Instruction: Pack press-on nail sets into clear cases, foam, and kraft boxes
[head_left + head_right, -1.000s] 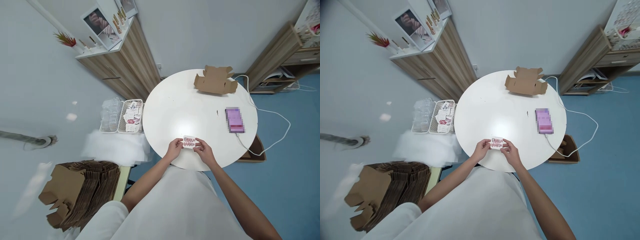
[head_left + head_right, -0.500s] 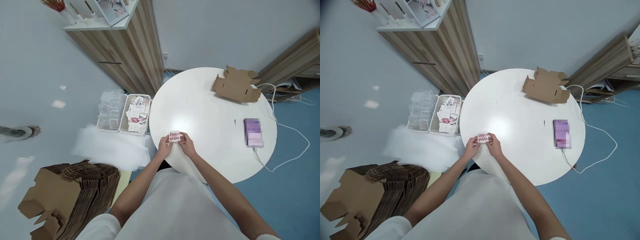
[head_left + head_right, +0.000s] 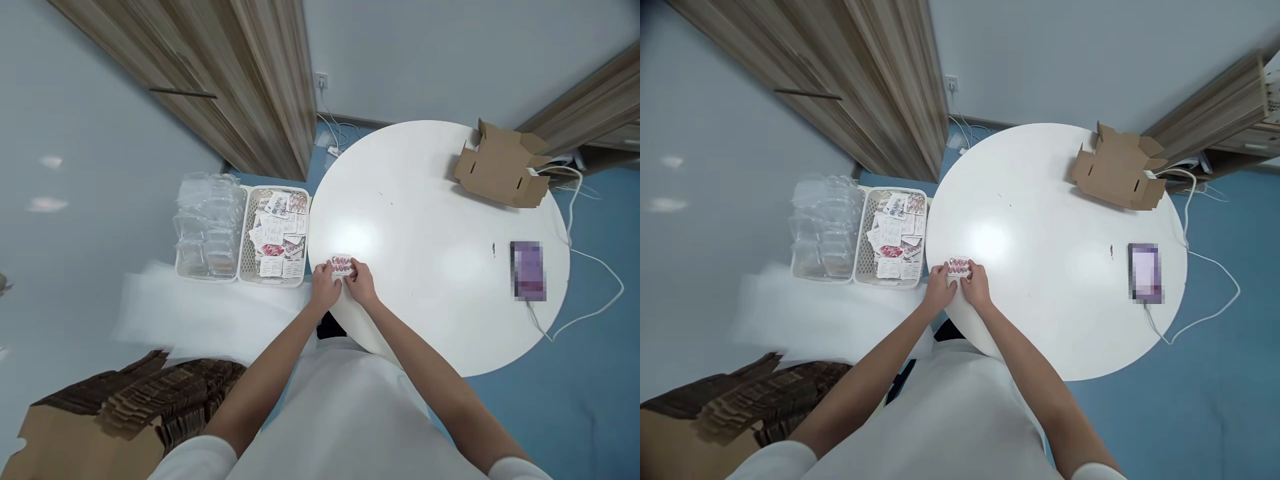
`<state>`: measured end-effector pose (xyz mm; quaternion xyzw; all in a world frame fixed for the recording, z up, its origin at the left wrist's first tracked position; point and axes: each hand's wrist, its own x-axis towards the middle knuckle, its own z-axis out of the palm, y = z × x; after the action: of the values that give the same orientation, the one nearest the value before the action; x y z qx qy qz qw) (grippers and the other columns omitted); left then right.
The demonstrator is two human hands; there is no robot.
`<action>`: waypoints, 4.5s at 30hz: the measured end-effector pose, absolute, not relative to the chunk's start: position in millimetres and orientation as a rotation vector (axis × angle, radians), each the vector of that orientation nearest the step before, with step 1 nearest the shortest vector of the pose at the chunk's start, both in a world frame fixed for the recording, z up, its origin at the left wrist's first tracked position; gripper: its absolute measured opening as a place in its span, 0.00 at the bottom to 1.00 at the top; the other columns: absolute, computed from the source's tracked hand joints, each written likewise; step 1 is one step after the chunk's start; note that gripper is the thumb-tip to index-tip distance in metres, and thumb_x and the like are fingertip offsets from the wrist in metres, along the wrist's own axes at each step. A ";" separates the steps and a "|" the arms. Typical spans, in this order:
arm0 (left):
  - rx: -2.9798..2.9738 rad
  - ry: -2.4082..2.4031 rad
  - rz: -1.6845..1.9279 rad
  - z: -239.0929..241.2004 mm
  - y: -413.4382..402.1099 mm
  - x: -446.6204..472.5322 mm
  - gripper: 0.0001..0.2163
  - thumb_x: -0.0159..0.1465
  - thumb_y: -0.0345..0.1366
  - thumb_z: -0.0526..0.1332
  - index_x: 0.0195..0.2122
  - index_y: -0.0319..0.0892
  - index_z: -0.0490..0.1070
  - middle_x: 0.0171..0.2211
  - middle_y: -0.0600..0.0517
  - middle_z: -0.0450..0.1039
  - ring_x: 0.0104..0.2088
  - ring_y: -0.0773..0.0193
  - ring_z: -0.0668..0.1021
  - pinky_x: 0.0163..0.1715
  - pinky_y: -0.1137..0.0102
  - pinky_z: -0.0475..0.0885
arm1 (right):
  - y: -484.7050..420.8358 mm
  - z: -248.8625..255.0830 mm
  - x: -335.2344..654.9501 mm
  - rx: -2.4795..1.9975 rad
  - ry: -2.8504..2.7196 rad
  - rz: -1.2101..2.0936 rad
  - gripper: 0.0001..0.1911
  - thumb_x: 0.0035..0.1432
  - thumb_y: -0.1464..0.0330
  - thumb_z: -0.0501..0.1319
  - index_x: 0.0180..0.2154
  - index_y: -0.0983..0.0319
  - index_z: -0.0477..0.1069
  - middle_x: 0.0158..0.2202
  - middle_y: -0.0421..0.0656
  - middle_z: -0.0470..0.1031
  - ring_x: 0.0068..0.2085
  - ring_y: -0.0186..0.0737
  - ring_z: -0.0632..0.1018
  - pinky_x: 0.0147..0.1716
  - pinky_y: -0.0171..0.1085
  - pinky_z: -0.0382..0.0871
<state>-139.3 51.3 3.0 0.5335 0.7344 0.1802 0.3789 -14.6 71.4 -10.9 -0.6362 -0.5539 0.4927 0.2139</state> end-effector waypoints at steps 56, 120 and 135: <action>1.080 1.737 0.683 0.3 24.4 -140.0 0.24 0.52 0.27 0.54 0.53 0.37 0.58 0.53 0.43 0.61 0.51 0.59 0.66 0.50 0.64 0.62 | 27.3 -1.6 -1.2 -1.564 -1.139 1.568 0.31 0.41 0.73 0.56 0.50 0.56 0.56 0.52 0.45 0.61 0.50 0.38 0.65 0.48 0.42 0.62; 1.148 2.439 0.370 41.3 44.4 -498.2 0.34 0.45 0.43 0.66 0.53 0.43 0.55 0.49 0.42 0.58 0.50 0.49 0.62 0.44 0.63 0.60 | 98.1 52.4 -356.8 -1.213 -2.880 0.447 0.22 0.49 0.67 0.56 0.48 0.61 0.61 0.46 0.50 0.63 0.47 0.49 0.61 0.45 0.46 0.50; 1.334 2.308 0.737 34.9 27.0 -506.4 0.12 0.52 0.32 0.61 0.38 0.46 0.64 0.40 0.51 0.67 0.43 0.57 0.68 0.45 0.60 0.56 | 90.2 34.8 -356.0 -1.187 -2.507 0.619 0.12 0.47 0.63 0.59 0.36 0.59 0.68 0.50 0.47 0.60 0.52 0.51 0.57 0.48 0.51 0.43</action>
<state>-506.4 27.0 34.9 0.4739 0.8198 0.2617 0.1866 -356.0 90.2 34.8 -0.4130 -0.8722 0.2153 0.1493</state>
